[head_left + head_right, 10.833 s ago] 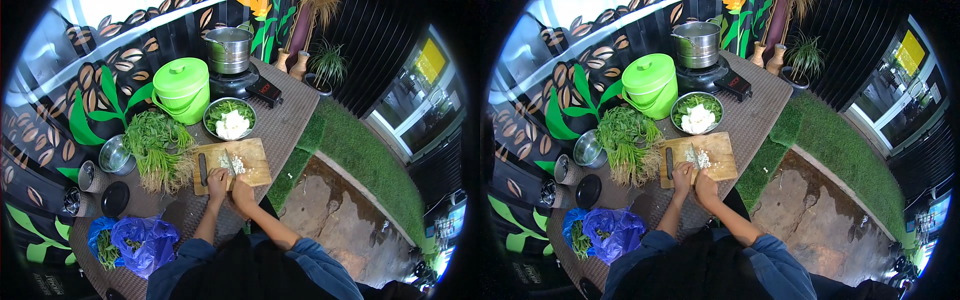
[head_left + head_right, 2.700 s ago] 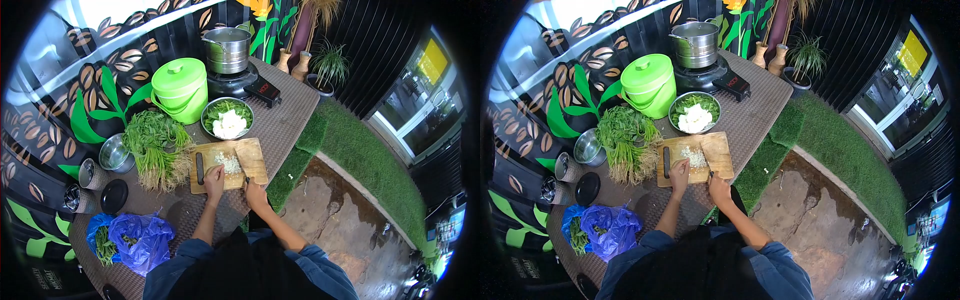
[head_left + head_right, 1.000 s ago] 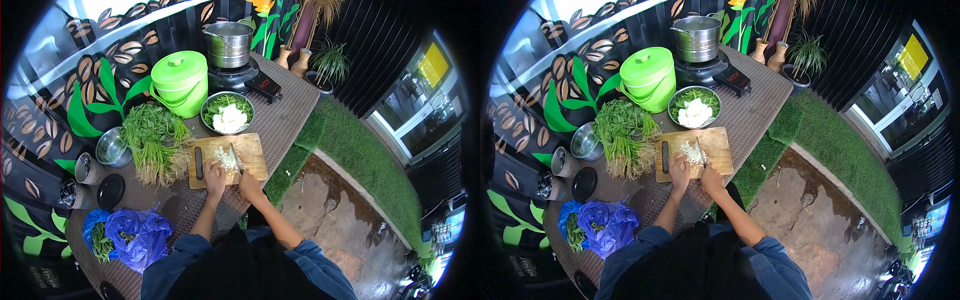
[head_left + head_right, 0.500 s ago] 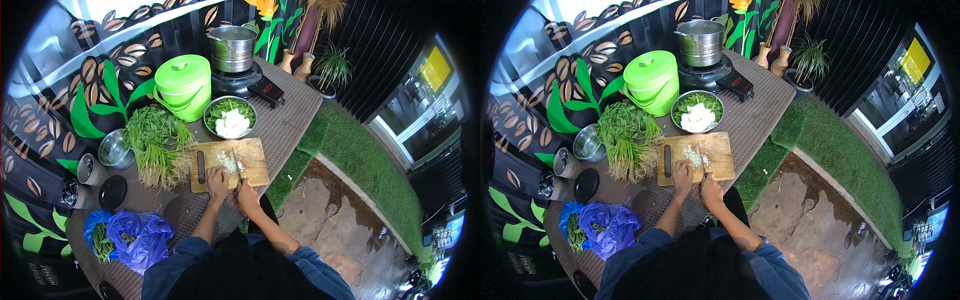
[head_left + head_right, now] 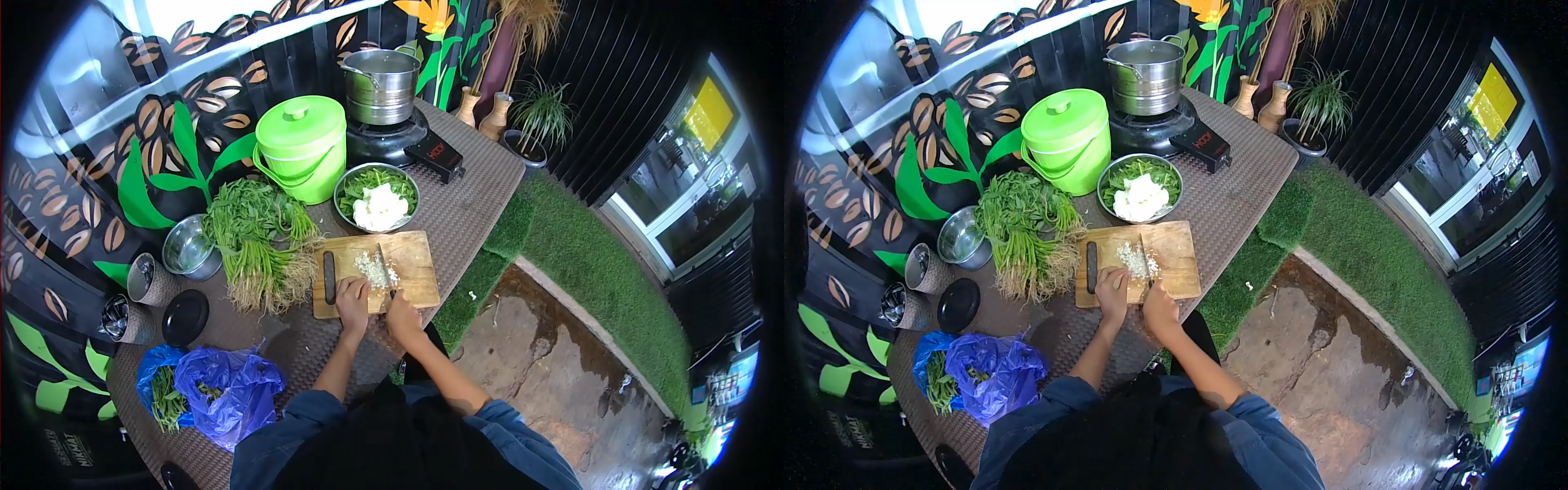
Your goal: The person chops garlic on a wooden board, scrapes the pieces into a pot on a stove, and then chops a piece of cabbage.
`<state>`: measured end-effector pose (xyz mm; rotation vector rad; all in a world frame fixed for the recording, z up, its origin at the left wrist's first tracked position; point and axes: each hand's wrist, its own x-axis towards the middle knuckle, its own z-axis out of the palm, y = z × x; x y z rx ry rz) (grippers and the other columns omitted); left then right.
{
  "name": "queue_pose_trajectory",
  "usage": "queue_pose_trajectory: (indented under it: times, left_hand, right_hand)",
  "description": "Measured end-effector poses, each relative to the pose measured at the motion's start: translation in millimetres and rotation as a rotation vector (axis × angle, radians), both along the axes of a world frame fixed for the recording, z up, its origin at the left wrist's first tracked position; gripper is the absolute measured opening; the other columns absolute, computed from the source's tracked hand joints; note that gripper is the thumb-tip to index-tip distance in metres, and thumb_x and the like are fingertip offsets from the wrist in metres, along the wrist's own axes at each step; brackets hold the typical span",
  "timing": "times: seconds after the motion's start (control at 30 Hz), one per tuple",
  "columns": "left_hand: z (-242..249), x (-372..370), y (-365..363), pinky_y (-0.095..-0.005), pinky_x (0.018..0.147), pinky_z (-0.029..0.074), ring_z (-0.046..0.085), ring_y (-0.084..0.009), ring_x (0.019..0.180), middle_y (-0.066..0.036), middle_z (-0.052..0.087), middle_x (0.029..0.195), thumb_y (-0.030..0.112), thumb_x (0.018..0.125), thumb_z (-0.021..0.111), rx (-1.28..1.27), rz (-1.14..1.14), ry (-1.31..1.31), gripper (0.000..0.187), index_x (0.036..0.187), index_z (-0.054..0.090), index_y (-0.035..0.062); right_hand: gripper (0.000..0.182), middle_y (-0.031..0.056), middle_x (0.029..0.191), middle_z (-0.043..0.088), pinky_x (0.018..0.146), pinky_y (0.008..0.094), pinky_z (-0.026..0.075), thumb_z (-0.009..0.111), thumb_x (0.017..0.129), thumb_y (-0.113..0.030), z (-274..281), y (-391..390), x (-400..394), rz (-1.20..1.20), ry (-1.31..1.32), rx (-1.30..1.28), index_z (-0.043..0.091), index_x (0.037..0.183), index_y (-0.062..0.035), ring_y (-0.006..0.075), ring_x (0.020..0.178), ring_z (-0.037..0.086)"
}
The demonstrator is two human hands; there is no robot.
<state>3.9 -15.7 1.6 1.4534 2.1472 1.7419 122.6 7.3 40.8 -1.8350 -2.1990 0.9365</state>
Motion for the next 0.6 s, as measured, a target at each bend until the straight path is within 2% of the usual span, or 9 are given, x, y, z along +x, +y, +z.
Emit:
queue_pose_trajectory:
  times: [0.07, 0.13, 0.2, 0.3, 0.37, 0.43, 0.53, 0.6]
  left_hand:
    - [2.1, -0.3, 1.3, -0.0352, 0.076, 0.047, 0.059, -0.0278, 0.085, -0.012, 0.062, 0.088, 0.004, 0.078, 0.071, -0.005, 0.016, -0.010, 0.011, 0.088, 0.070, 0.0003]
    - [-1.9, -1.7, 3.0, -0.0360, 0.076, 0.047, 0.059, -0.0282, 0.085, -0.012, 0.062, 0.088, 0.004, 0.077, 0.072, 0.000, 0.018, -0.026, 0.011, 0.087, 0.069, 0.0010]
    - [-0.9, -2.8, 3.6, -0.0367, 0.076, 0.047, 0.058, -0.0286, 0.086, -0.011, 0.061, 0.088, 0.005, 0.076, 0.073, 0.004, 0.018, -0.045, 0.012, 0.087, 0.069, 0.0017]
    - [7.3, -6.8, 4.3, -0.0362, 0.076, 0.048, 0.059, -0.0274, 0.087, -0.010, 0.062, 0.089, 0.008, 0.073, 0.077, -0.015, -0.022, -0.009, 0.018, 0.087, 0.070, 0.0013]
    - [10.1, -15.3, -2.8, -0.0352, 0.080, 0.049, 0.061, -0.0262, 0.093, -0.009, 0.062, 0.094, 0.010, 0.069, 0.080, -0.067, -0.224, -0.067, 0.024, 0.088, 0.070, 0.0004]
    - [13.9, -23.1, -11.6, -0.0347, 0.083, 0.049, 0.061, -0.0258, 0.095, -0.009, 0.062, 0.098, 0.010, 0.067, 0.081, -0.085, -0.290, -0.083, 0.024, 0.087, 0.071, 0.0006]
    - [7.6, -29.8, -14.0, -0.0343, 0.086, 0.049, 0.061, -0.0250, 0.098, -0.009, 0.062, 0.104, 0.010, 0.066, 0.082, -0.099, -0.373, -0.080, 0.022, 0.084, 0.073, 0.0021]
    - [2.8, -26.7, -12.7, -0.0343, 0.086, 0.048, 0.061, -0.0247, 0.098, -0.010, 0.062, 0.107, 0.011, 0.067, 0.082, -0.096, -0.396, -0.068, 0.020, 0.083, 0.074, 0.0034]
  right_hand:
    - [0.029, 0.0305, 0.099, 0.064, 0.081, 0.0490, 0.052, 0.043, 0.094, -0.019, 14.6, 7.5, 4.4, 0.117, -0.057, -0.022, 0.043, 0.112, 0.0033, 0.0435, 0.093, 0.065]
    - [0.029, 0.0303, 0.098, 0.064, 0.080, 0.0491, 0.053, 0.043, 0.093, -0.019, 14.1, -0.6, 4.4, 0.137, -0.062, -0.023, 0.043, 0.112, 0.0033, 0.0434, 0.092, 0.065]
    - [0.028, 0.0308, 0.098, 0.064, 0.080, 0.0495, 0.052, 0.047, 0.090, -0.013, 6.9, -11.3, -0.4, -0.003, -0.020, -0.001, 0.043, 0.112, 0.0042, 0.0436, 0.093, 0.065]
    - [0.030, 0.0312, 0.097, 0.064, 0.079, 0.0496, 0.053, 0.049, 0.089, -0.013, -0.6, -4.3, -4.9, 0.007, 0.022, 0.023, 0.043, 0.113, 0.0048, 0.0433, 0.094, 0.064]
    - [0.031, 0.0314, 0.097, 0.063, 0.079, 0.0497, 0.053, 0.049, 0.090, -0.014, 2.5, 5.3, -1.5, 0.071, 0.002, 0.032, 0.042, 0.113, 0.0052, 0.0433, 0.094, 0.064]
    - [0.034, 0.0318, 0.097, 0.063, 0.078, 0.0503, 0.053, 0.045, 0.093, -0.019, 9.6, 8.8, 5.6, 0.171, -0.031, 0.044, 0.042, 0.115, 0.0064, 0.0436, 0.094, 0.064]
    - [0.033, 0.0321, 0.096, 0.063, 0.078, 0.0504, 0.052, 0.045, 0.092, -0.018, 19.8, -9.6, 3.9, 0.070, -0.008, -0.058, 0.041, 0.115, 0.0062, 0.0438, 0.093, 0.064]
    - [0.034, 0.0321, 0.096, 0.063, 0.079, 0.0507, 0.052, 0.045, 0.093, -0.020, -0.5, -11.9, -2.9, 0.049, -0.019, -0.027, 0.041, 0.116, 0.0057, 0.0441, 0.093, 0.064]
